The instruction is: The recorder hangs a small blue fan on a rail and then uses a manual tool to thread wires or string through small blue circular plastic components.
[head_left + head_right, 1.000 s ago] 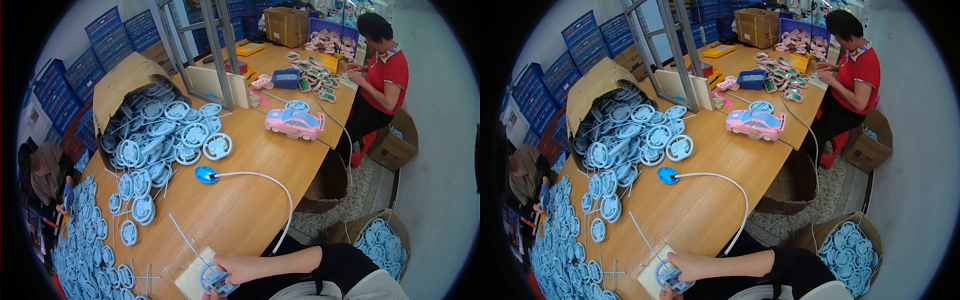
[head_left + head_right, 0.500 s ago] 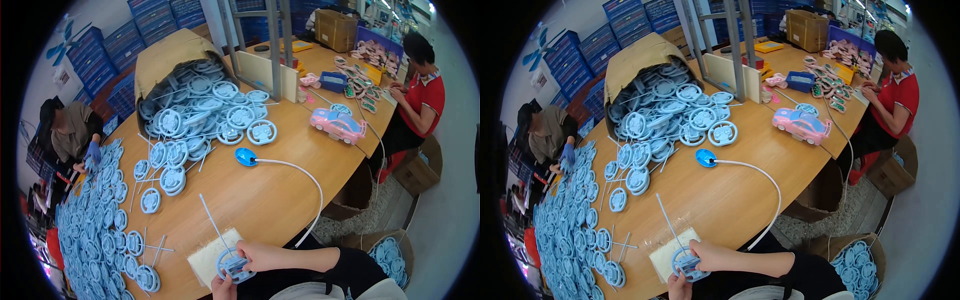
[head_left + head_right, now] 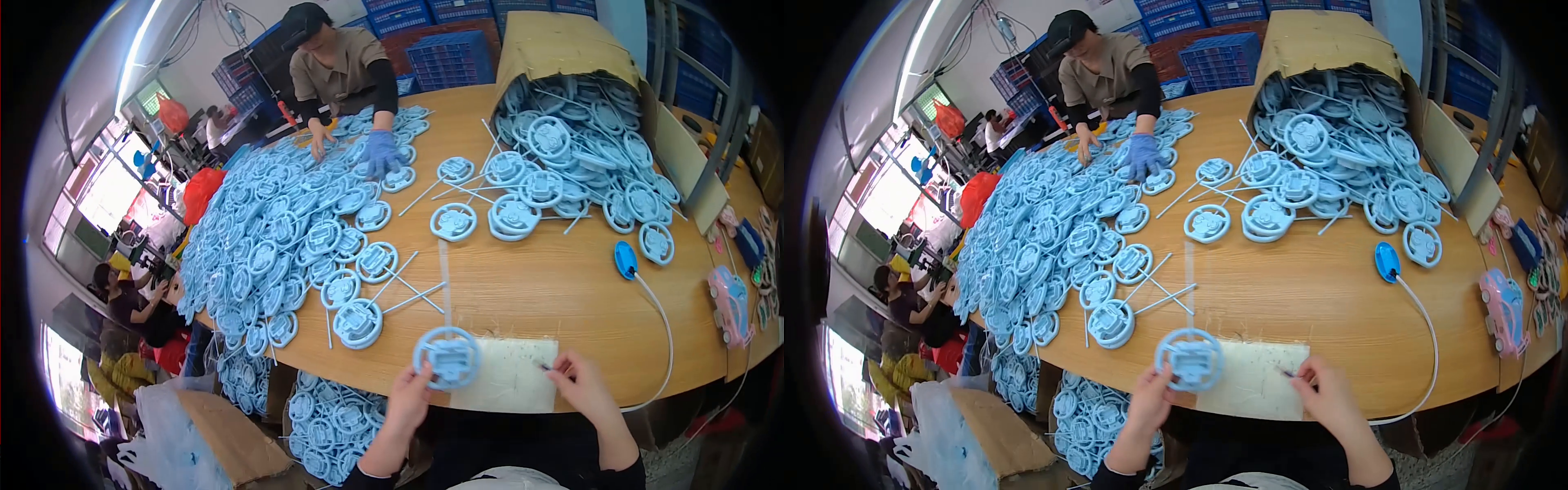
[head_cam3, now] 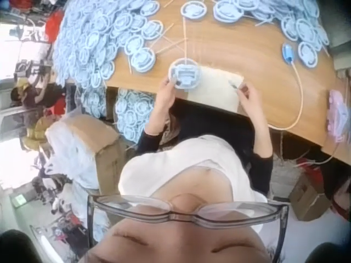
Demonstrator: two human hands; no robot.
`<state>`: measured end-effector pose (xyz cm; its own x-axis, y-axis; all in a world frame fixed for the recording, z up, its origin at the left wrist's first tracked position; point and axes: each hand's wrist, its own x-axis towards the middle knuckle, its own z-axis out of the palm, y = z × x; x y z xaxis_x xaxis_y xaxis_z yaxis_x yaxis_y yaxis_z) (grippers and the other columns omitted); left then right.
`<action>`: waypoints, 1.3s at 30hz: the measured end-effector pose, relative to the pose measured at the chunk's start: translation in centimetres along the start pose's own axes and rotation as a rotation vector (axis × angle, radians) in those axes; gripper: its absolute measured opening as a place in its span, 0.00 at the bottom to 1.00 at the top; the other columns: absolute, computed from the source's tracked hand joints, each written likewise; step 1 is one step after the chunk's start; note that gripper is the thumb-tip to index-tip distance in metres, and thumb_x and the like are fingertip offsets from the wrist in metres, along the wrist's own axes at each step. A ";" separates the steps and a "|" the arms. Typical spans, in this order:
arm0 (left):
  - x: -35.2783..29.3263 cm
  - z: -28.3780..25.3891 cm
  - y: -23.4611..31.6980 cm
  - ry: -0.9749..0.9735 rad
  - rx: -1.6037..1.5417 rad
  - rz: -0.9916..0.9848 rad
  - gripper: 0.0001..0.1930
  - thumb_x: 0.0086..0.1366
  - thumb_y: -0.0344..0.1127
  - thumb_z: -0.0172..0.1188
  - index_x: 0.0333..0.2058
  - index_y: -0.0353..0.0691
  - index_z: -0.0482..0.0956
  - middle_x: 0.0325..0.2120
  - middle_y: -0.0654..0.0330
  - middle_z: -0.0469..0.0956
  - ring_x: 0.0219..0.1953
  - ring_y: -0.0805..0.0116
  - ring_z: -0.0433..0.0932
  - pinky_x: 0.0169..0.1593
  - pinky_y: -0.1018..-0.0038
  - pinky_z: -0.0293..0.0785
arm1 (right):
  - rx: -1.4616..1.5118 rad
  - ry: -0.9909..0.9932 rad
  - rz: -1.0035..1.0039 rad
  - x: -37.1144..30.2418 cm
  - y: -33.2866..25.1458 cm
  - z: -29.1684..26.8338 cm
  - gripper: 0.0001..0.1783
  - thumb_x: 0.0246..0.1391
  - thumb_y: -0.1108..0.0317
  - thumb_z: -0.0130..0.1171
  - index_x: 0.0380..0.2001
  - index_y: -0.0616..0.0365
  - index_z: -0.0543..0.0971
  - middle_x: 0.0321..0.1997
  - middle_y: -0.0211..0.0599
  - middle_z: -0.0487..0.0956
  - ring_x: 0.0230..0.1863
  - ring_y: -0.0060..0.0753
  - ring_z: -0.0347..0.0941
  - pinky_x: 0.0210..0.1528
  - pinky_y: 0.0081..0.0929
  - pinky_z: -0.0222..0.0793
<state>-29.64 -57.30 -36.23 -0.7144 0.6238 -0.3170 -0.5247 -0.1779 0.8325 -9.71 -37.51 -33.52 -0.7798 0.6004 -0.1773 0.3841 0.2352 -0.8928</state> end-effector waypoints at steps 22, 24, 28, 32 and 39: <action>10.5 -14.3 10.3 0.570 0.859 0.637 0.14 0.61 0.39 0.51 0.38 0.33 0.74 0.32 0.59 0.75 0.37 0.72 0.72 0.37 0.76 0.67 | -0.752 1.026 0.093 12.4 8.9 -17.2 0.29 0.34 0.65 0.63 0.42 0.63 0.67 0.46 0.49 0.65 0.48 0.50 0.62 0.48 0.40 0.60; 9.8 -14.3 9.7 0.661 0.944 0.934 0.13 0.60 0.36 0.51 0.38 0.33 0.74 0.35 0.57 0.74 0.40 0.69 0.71 0.43 0.73 0.67 | -0.687 0.979 0.282 13.6 9.7 -19.0 0.43 0.28 0.60 0.68 0.50 0.61 0.62 0.54 0.50 0.60 0.56 0.48 0.57 0.55 0.37 0.56; 4.2 -5.8 8.4 0.570 1.007 1.080 0.13 0.59 0.29 0.49 0.42 0.28 0.68 0.42 0.51 0.70 0.46 0.62 0.69 0.50 0.69 0.64 | -0.762 0.868 0.238 14.4 11.3 -20.9 0.35 0.31 0.58 0.66 0.45 0.59 0.68 0.53 0.47 0.61 0.53 0.46 0.60 0.52 0.37 0.60; 1.3 -0.3 5.3 0.366 1.361 1.096 0.15 0.56 0.24 0.51 0.43 0.25 0.66 0.43 0.50 0.70 0.44 0.59 0.70 0.48 0.68 0.67 | -0.637 0.954 0.017 13.6 13.0 -21.8 0.23 0.43 0.59 0.57 0.39 0.66 0.70 0.43 0.51 0.69 0.39 0.43 0.70 0.38 0.34 0.68; 1.7 5.6 -0.2 -0.340 0.921 0.750 0.15 0.58 0.25 0.48 0.45 0.30 0.67 0.43 0.51 0.70 0.48 0.62 0.67 0.53 0.70 0.61 | 0.937 0.902 -0.180 4.1 6.1 -15.1 0.14 0.56 0.66 0.43 0.39 0.66 0.68 0.38 0.41 0.74 0.37 0.36 0.74 0.38 0.37 0.74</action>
<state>-28.18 -51.92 -34.36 -0.4692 0.7891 0.3964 0.5830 -0.0604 0.8102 -3.11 -22.07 -33.50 -0.0409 0.9991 -0.0148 -0.4620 -0.0320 -0.8863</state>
